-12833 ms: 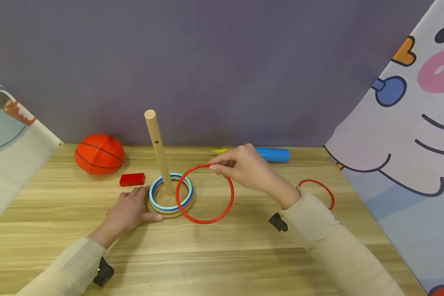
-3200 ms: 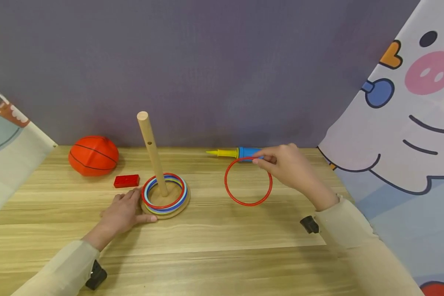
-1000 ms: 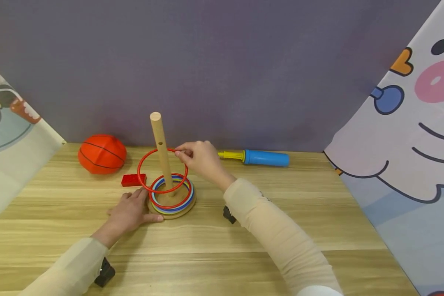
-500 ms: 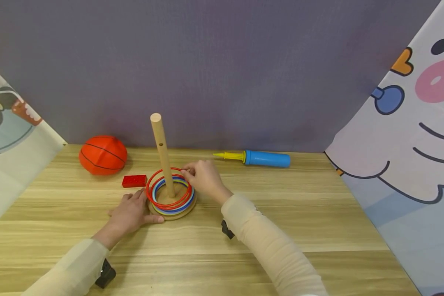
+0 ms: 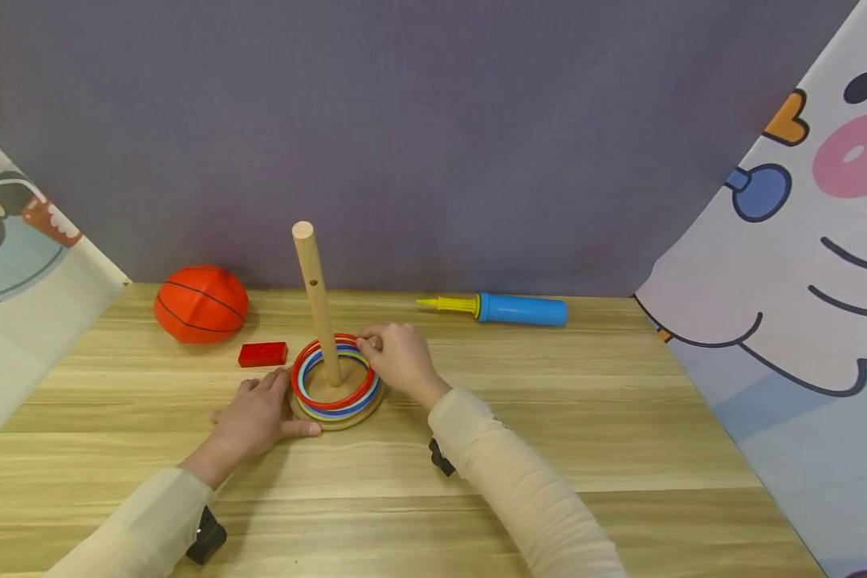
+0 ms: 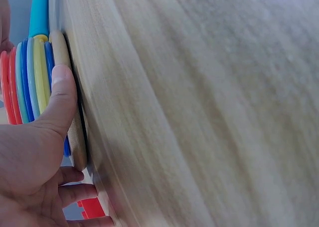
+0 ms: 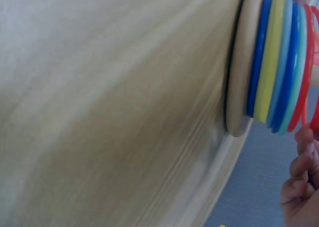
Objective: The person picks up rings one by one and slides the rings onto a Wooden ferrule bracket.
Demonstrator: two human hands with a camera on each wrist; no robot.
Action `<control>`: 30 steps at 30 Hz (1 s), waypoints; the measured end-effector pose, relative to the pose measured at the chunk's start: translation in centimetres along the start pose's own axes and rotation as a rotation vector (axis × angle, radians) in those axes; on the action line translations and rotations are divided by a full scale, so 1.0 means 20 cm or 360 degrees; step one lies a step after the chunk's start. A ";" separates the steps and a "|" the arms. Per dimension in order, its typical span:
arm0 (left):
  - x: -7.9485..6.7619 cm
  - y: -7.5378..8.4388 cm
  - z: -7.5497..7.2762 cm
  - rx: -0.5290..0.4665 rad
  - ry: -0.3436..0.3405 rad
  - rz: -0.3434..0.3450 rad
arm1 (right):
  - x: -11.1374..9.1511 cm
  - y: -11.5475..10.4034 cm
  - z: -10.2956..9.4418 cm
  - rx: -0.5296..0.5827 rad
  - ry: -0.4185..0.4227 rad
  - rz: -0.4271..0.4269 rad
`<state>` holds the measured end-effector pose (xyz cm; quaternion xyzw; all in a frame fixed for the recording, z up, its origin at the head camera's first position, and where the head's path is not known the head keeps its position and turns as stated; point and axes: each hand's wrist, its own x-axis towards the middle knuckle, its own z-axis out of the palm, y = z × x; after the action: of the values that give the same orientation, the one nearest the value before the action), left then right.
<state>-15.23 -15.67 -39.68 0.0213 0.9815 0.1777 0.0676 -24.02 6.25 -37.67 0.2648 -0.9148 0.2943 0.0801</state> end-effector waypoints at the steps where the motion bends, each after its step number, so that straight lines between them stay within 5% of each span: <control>1: 0.00 0.00 0.00 0.0003 -0.0001 -0.0002 | 0.00 0.00 0.00 -0.0008 0.0009 0.0003; 16: 0.00 -0.01 0.01 -0.0010 -0.0007 0.0000 | -0.07 0.06 0.01 0.0178 -0.0046 0.0109; 30: -0.02 -0.05 0.00 -0.0050 -0.0097 0.0056 | -0.28 0.21 -0.21 0.0263 -0.0071 0.0251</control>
<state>-14.83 -16.67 -39.95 0.0429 0.9756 0.1936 0.0946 -21.61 14.07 -37.96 0.2043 -0.9070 0.3680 0.0141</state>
